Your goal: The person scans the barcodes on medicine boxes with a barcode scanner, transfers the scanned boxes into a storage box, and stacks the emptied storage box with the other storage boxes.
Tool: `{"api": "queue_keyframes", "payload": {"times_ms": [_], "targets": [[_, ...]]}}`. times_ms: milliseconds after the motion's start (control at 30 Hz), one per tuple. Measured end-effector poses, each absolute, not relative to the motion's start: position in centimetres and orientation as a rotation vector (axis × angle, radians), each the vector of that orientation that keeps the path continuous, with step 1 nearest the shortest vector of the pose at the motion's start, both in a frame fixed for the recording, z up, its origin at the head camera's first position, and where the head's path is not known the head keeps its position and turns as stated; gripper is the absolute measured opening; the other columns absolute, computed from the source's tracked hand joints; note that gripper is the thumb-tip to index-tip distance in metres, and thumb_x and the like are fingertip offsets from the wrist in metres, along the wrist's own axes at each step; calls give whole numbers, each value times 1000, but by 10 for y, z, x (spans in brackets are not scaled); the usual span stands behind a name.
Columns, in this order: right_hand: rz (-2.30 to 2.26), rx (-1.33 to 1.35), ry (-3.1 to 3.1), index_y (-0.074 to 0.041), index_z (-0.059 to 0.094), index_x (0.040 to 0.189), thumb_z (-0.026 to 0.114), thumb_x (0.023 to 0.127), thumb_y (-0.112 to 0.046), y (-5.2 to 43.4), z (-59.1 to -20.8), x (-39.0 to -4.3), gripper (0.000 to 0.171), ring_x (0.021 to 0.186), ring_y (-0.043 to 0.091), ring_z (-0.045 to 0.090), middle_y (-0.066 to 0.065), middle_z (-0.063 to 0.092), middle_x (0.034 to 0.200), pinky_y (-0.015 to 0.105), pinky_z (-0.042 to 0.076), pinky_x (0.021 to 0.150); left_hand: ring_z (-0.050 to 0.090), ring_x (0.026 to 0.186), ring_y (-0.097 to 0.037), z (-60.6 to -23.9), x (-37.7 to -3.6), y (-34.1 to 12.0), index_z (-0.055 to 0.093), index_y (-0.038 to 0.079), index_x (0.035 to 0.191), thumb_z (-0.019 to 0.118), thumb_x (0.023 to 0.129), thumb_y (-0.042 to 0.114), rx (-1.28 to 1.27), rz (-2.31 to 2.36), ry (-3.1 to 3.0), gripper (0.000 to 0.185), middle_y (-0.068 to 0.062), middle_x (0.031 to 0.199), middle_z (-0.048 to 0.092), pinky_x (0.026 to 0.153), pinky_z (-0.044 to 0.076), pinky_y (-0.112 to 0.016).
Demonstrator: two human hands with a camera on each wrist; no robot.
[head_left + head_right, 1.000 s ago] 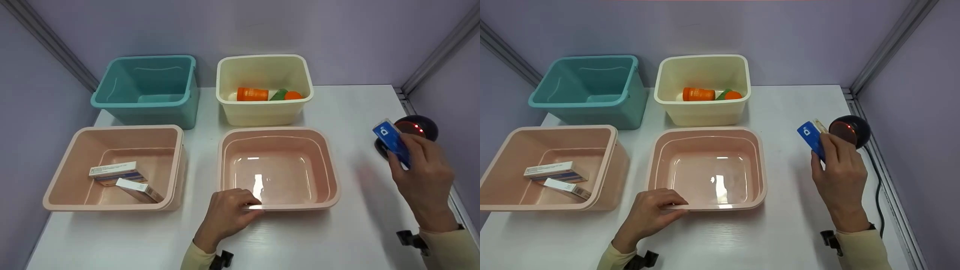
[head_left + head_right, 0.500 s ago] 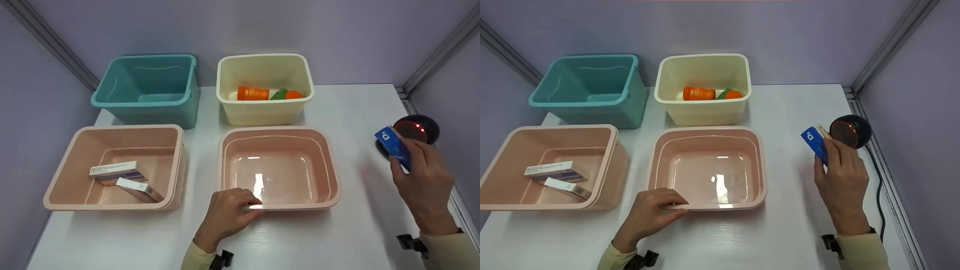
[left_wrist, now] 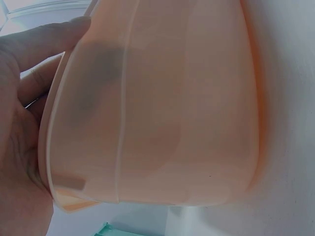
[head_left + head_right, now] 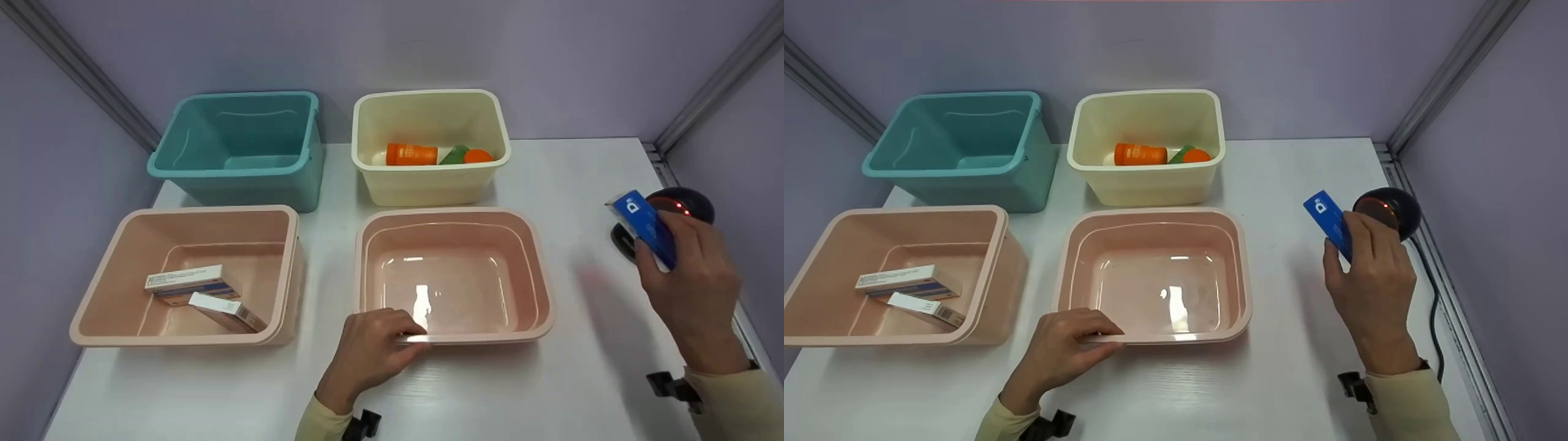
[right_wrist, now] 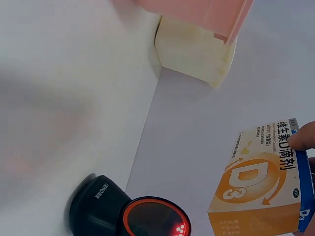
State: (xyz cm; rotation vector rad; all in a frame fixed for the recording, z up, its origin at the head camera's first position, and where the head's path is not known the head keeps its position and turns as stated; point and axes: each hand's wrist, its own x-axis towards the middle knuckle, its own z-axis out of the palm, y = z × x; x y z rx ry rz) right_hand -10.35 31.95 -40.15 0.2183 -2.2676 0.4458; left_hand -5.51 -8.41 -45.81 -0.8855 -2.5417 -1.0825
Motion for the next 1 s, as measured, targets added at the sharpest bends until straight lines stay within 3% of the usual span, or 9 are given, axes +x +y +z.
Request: {"api": "queue_keyframes", "payload": {"times_ms": [300, 533, 667, 900, 1000], "targets": [[556, 244, -2259, 8, 60, 121, 77, 77, 4, 304, -381, -110, 46, 103, 48, 58, 30, 58, 116, 62, 46, 85, 56, 66, 3, -458, -55, -84, 76, 21, 81, 81, 81, 32, -891, -1076, -2526, 12, 12, 75, 68, 58, 45, -19], [698, 275, -2242, 6, 62, 121, 78, 77, 3, 292, -371, -117, 47, 105, 41, 58, 27, 57, 116, 36, 44, 94, 56, 67, 5, -457, -55, -84, 76, 21, 81, 80, 82, 32, -887, -1078, -2537, 12, 15, 76, 66, 59, 45, -18], [733, 312, -2252, 4, 63, 123, 78, 76, 5, 284, -364, -120, 49, 108, 38, 58, 25, 58, 117, 37, 44, 94, 56, 67, 5, -457, -55, -84, 76, 21, 81, 80, 82, 32, -891, -1079, -2532, 12, 18, 77, 65, 59, 45, -18], [819, 430, -2252, 1, 64, 123, 78, 75, 7, 269, -352, -126, 50, 104, 31, 60, 20, 61, 116, 17, 40, 91, 56, 67, 4, -457, -55, -84, 77, 20, 82, 81, 81, 30, -902, -1097, -2525, 11, 14, 78, 68, 59, 45, -18], [853, 463, -2256, 0, 65, 123, 78, 76, 6, 260, -346, -128, 50, 102, 28, 60, 19, 61, 116, 16, 41, 90, 57, 67, 3, -457, -55, -84, 77, 20, 83, 81, 82, 29, -907, -1095, -2531, 10, 13, 79, 69, 59, 45, -18]]}}
